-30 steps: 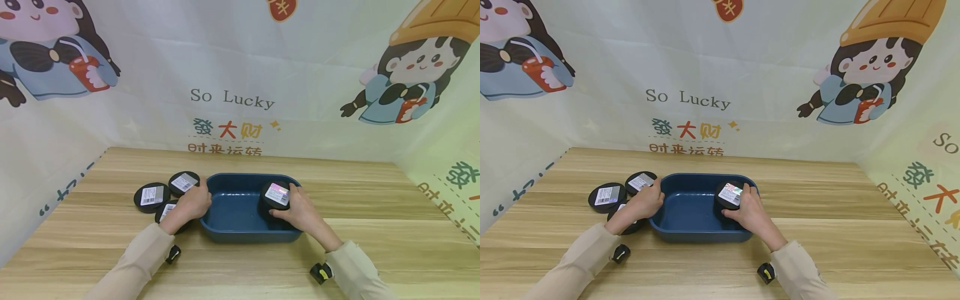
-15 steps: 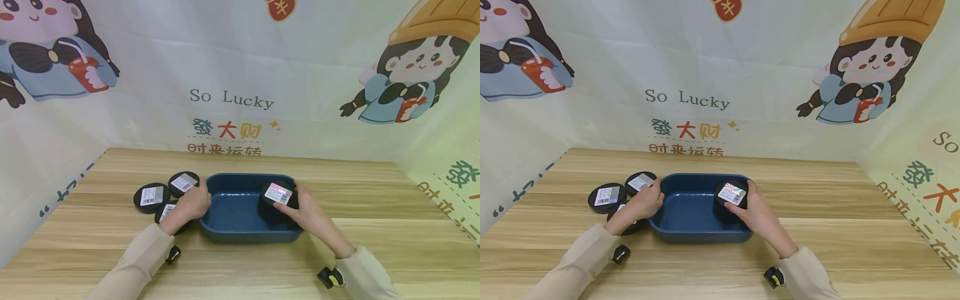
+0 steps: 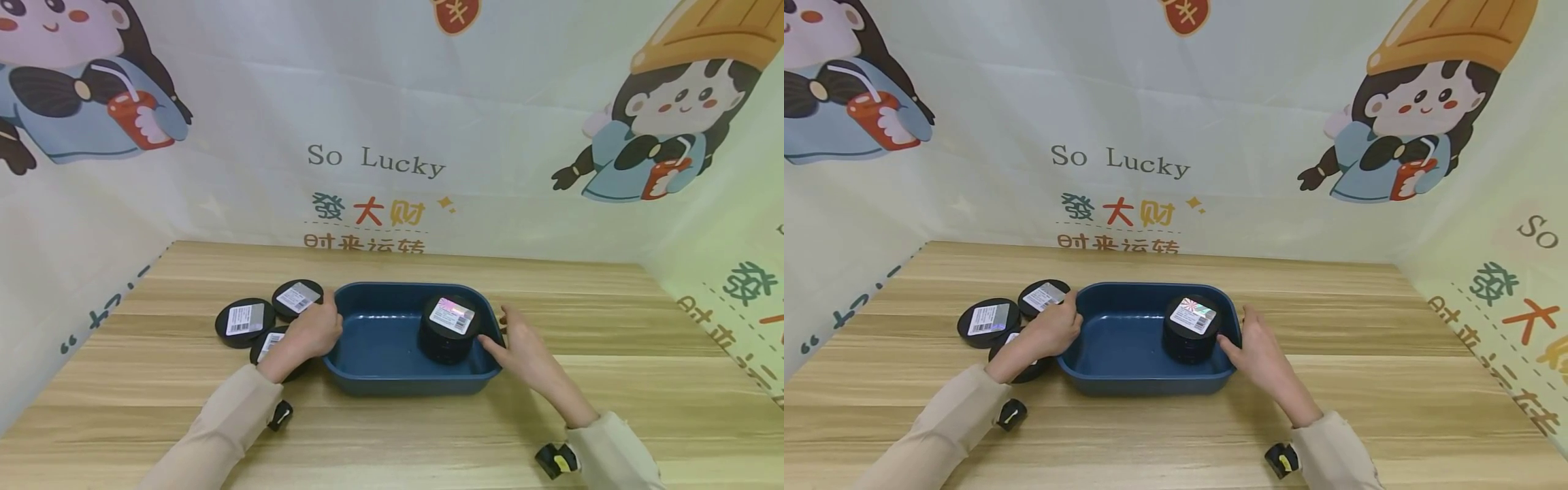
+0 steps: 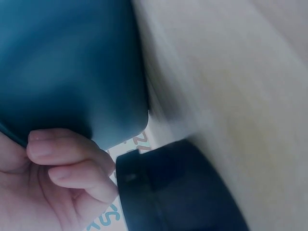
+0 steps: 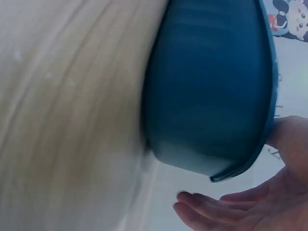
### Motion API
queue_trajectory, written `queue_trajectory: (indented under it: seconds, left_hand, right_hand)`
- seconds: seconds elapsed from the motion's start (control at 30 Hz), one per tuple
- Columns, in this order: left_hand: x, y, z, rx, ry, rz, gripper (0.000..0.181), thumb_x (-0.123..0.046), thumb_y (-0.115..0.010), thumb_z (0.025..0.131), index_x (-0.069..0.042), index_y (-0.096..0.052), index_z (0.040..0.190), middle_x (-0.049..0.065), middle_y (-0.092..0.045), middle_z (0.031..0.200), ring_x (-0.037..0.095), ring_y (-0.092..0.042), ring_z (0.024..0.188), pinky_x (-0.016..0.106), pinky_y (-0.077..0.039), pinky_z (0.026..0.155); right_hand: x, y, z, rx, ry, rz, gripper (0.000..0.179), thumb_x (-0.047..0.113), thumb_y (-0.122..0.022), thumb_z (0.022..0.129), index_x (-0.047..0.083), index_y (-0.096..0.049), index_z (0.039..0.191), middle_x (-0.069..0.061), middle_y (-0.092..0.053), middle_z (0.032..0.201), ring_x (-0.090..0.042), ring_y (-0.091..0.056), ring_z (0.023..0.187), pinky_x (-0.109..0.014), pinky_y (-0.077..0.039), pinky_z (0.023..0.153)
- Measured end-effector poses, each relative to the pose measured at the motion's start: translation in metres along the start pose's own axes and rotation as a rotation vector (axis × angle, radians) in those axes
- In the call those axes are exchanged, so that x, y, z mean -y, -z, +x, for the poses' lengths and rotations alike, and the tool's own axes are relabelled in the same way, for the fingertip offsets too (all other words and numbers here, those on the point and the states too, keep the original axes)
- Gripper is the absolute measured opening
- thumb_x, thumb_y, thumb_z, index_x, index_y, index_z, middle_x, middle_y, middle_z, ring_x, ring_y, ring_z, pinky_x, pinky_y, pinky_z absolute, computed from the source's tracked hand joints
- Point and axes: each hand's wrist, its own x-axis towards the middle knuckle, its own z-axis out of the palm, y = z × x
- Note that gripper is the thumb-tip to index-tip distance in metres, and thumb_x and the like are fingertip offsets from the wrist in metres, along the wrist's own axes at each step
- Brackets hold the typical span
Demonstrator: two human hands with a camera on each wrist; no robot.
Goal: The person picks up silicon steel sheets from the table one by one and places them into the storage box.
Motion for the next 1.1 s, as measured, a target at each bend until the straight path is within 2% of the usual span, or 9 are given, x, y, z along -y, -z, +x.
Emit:
queue_trajectory:
  seconds: [0.1,0.33,0.63,0.83,1.1]
  left_hand:
    - [0.0,0.0,0.0,0.006,-0.001,0.0,0.036,-0.01,-0.037,0.089,0.011,-0.033,0.118,0.029,-0.057,0.083,0.029,-0.056,0.067,0.043,-0.045,0.059]
    - [0.0,-0.001,-0.001,-0.007,-0.016,-0.002,0.034,-0.01,-0.038,0.088,0.011,-0.035,0.115,0.029,-0.057,0.082,0.03,-0.057,0.068,0.044,-0.045,0.061]
    - [0.0,-0.001,-0.001,-0.006,-0.022,-0.006,0.035,-0.009,-0.038,0.088,0.012,-0.035,0.116,0.03,-0.057,0.082,0.03,-0.056,0.068,0.044,-0.045,0.061]
    - [0.0,0.0,-0.001,-0.005,-0.02,-0.002,0.034,-0.009,-0.038,0.088,0.012,-0.035,0.115,0.031,-0.057,0.085,0.031,-0.057,0.071,0.045,-0.046,0.062]
    - [0.001,0.0,0.0,-0.011,-0.028,-0.002,0.032,-0.009,-0.038,0.088,0.011,-0.036,0.112,0.031,-0.057,0.084,0.032,-0.058,0.071,0.045,-0.045,0.062]
  right_hand:
    - [-0.003,-0.002,0.0,0.043,-0.033,0.002,0.058,0.012,-0.058,0.083,-0.024,-0.03,0.12,-0.036,-0.053,0.102,-0.043,-0.053,0.095,-0.048,-0.043,0.08]
    - [-0.007,-0.006,0.005,0.104,-0.087,0.007,0.053,0.011,-0.052,0.085,-0.022,-0.032,0.12,-0.04,-0.047,0.111,-0.047,-0.047,0.104,-0.052,-0.039,0.085]
    - [-0.01,-0.01,0.015,0.187,-0.071,0.051,0.038,0.001,-0.045,0.081,-0.021,-0.039,0.111,-0.036,-0.051,0.104,-0.042,-0.052,0.097,-0.049,-0.04,0.083]
    - [-0.011,-0.012,0.017,0.184,-0.11,0.059,0.021,0.002,-0.043,0.082,-0.013,-0.052,0.092,-0.02,-0.057,0.081,-0.029,-0.055,0.074,-0.04,-0.045,0.067]
    - [-0.01,-0.014,0.017,0.138,-0.156,0.069,0.018,0.003,-0.04,0.082,-0.008,-0.055,0.083,-0.016,-0.057,0.077,-0.029,-0.055,0.074,-0.041,-0.044,0.07]
